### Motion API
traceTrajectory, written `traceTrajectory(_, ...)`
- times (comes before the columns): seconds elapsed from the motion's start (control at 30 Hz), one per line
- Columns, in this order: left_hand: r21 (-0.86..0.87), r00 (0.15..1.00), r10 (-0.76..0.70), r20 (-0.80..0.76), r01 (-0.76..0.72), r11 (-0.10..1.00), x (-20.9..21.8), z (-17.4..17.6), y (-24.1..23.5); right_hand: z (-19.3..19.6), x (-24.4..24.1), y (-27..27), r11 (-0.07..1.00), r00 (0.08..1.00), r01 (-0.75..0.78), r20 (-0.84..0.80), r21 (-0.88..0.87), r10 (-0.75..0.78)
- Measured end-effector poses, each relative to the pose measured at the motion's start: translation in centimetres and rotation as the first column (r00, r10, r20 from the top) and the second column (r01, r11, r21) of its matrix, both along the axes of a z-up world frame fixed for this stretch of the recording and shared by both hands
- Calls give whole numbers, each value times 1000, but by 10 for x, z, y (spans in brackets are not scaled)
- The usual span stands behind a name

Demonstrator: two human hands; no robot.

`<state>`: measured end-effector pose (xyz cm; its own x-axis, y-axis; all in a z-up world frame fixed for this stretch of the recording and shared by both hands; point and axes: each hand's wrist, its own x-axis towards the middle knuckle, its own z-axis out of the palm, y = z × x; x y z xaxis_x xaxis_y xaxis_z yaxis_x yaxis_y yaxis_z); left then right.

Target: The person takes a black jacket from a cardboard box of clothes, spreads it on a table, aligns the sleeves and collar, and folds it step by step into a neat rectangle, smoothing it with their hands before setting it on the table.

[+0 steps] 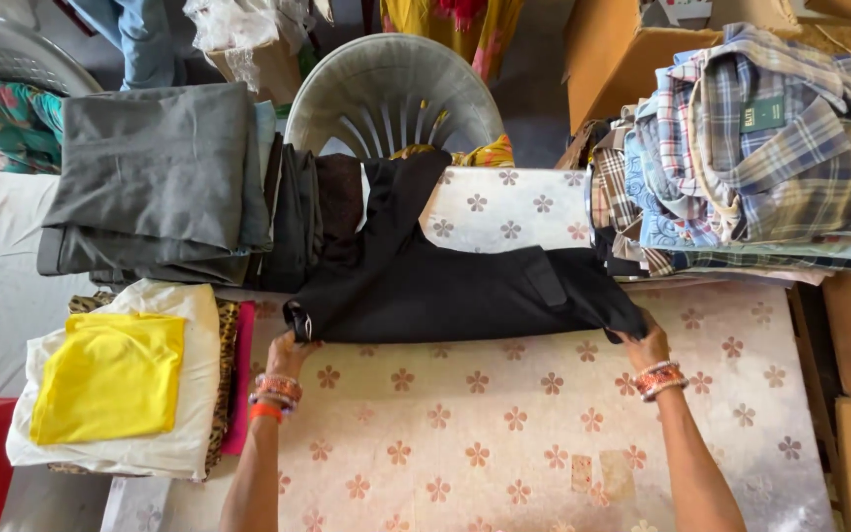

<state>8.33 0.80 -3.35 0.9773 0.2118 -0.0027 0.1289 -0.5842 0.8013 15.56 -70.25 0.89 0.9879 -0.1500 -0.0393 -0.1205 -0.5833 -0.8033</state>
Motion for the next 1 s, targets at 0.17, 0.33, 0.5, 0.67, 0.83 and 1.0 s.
traceTrajectory(0.17,22,988,-54,144,52,998,-21,-32,0,-64,-44,-4,966,926,254,-279,-37,-254)
traceTrajectory(0.33,-543,982,-109,-151,10,840,-43,-35,-7,-64,-59,-6,995,982,95,-161,-8,-95)
traceTrajectory(0.5,-371,962,-85,-260,-18,928,-18,2,15,-20,-47,-19,994,974,-106,-197,36,111)
traceTrajectory(0.67,316,994,105,-43,-86,945,43,60,-25,47,-23,37,987,996,-67,-62,-146,58)
traceTrajectory(0.83,391,976,-171,133,107,914,162,149,-160,75,58,111,705,797,-390,167,-592,581)
traceTrajectory(1.0,430,987,-90,-133,139,892,292,75,-227,67,101,144,455,811,-558,-340,-693,476)
